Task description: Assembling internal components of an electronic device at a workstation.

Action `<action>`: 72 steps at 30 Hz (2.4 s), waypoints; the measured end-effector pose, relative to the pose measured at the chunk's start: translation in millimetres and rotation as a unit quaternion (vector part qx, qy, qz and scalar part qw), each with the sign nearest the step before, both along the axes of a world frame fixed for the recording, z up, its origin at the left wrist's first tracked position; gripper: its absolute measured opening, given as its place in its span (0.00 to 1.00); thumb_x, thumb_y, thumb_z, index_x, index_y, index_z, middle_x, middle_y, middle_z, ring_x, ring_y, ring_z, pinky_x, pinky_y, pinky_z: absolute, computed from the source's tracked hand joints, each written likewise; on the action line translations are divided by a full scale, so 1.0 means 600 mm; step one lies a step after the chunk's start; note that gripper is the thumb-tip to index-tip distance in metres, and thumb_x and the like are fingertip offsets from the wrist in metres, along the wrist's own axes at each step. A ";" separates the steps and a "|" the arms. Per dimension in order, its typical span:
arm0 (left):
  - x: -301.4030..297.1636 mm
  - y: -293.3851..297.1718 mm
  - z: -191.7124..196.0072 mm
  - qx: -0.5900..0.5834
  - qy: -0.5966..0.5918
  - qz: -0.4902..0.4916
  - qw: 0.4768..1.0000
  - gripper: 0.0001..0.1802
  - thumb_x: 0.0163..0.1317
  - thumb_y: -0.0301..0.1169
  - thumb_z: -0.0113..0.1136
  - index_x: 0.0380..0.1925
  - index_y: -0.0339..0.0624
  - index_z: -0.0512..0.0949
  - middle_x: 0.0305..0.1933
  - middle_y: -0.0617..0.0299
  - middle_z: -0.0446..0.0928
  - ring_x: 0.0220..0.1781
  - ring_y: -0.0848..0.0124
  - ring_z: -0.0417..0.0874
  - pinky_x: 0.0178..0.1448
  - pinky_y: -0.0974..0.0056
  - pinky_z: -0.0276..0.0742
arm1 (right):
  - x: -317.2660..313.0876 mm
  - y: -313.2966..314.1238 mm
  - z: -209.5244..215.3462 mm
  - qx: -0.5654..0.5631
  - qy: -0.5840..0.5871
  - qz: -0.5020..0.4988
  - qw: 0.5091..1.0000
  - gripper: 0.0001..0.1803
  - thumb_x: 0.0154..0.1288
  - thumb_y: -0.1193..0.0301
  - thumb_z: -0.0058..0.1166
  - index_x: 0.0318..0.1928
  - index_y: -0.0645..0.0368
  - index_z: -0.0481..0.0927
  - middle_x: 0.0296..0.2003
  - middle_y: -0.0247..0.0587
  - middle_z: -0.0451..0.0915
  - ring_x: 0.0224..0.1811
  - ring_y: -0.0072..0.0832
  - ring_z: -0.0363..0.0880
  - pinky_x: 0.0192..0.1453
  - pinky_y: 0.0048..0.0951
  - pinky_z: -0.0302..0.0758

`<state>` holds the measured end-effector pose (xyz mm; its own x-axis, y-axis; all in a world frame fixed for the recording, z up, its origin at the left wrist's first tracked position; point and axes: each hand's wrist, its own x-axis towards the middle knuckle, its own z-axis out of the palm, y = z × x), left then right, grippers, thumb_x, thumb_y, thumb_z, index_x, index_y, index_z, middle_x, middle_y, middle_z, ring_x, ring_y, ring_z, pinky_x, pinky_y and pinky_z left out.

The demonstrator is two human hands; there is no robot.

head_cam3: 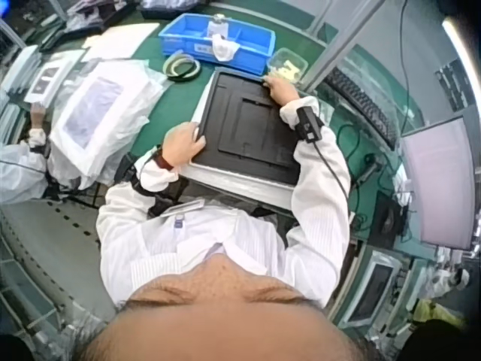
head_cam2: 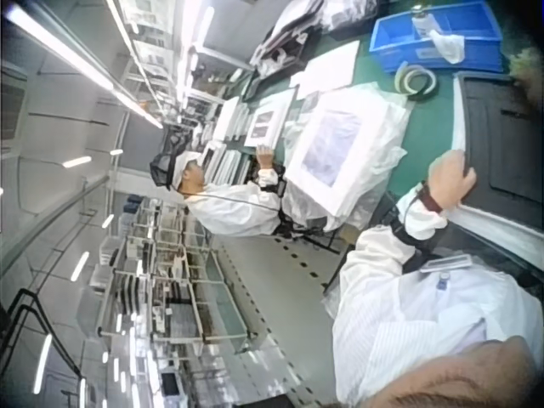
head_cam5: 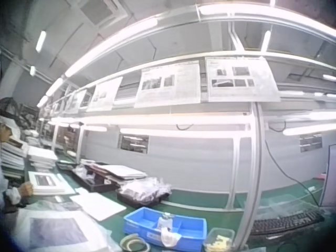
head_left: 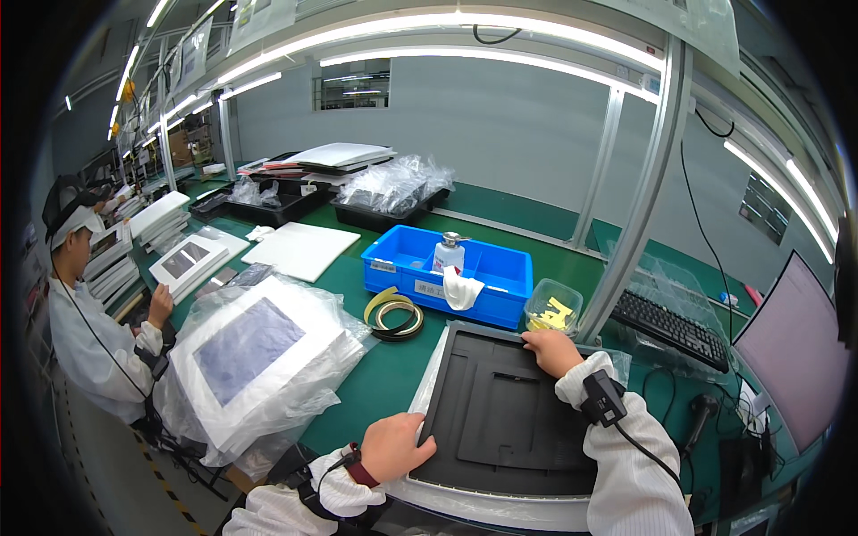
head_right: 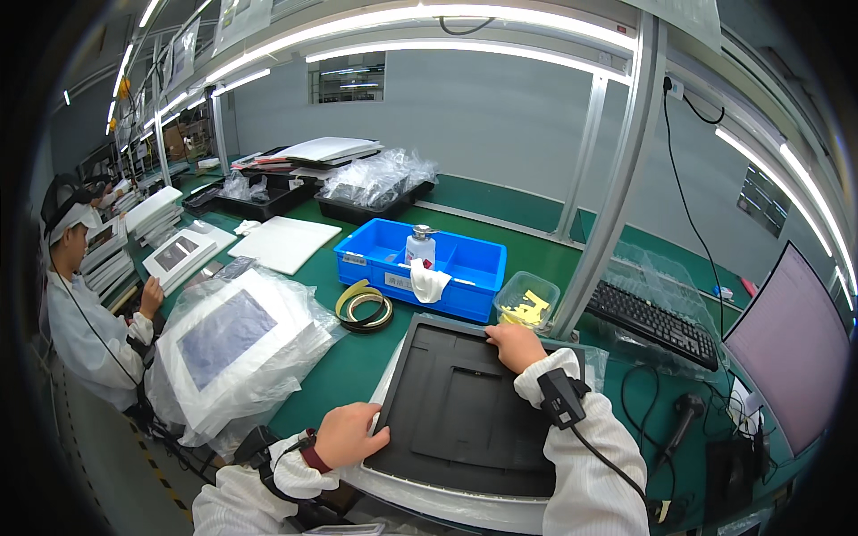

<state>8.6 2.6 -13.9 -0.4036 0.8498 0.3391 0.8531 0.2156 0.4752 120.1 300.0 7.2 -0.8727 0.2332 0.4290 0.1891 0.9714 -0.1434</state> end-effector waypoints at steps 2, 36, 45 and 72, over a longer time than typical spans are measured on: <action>-0.003 0.003 -0.006 0.048 -0.006 -0.001 0.999 0.17 0.44 0.37 0.57 0.30 0.35 0.74 0.19 0.55 0.72 0.21 0.61 0.74 0.25 0.61 0.68 | -0.003 0.008 0.011 -0.017 -0.040 0.014 0.999 0.08 0.54 0.73 0.47 0.34 0.61 0.75 0.28 0.51 0.75 0.34 0.47 0.73 0.36 0.39 0.69; 0.158 0.050 0.143 0.131 -0.664 -0.319 0.663 0.34 0.56 0.41 0.52 0.52 0.33 0.46 0.32 0.56 0.69 0.23 0.77 0.75 0.20 0.75 0.73 | 0.303 -0.330 0.095 0.159 0.154 -0.065 0.973 0.18 0.52 0.86 0.39 0.45 0.67 0.72 0.41 0.53 0.75 0.43 0.45 0.74 0.46 0.37 0.72; 0.135 0.022 0.138 0.053 -0.548 -0.399 0.733 0.27 0.59 0.37 0.49 0.53 0.37 0.52 0.35 0.58 0.70 0.26 0.79 0.74 0.29 0.76 0.71 | 0.314 -0.303 0.106 0.149 0.293 -0.063 0.942 0.14 0.60 0.81 0.37 0.44 0.65 0.73 0.39 0.50 0.77 0.36 0.40 0.76 0.39 0.34 0.74; -0.013 -0.001 -0.014 -0.048 -0.085 -0.087 0.991 0.17 0.58 0.26 0.47 0.45 0.26 0.68 0.38 0.41 0.73 0.36 0.56 0.75 0.41 0.63 0.69 | 0.431 0.053 0.099 -0.398 0.545 0.015 0.738 0.13 0.60 0.76 0.46 0.45 0.67 0.71 0.40 0.36 0.75 0.41 0.21 0.72 0.49 0.21 0.65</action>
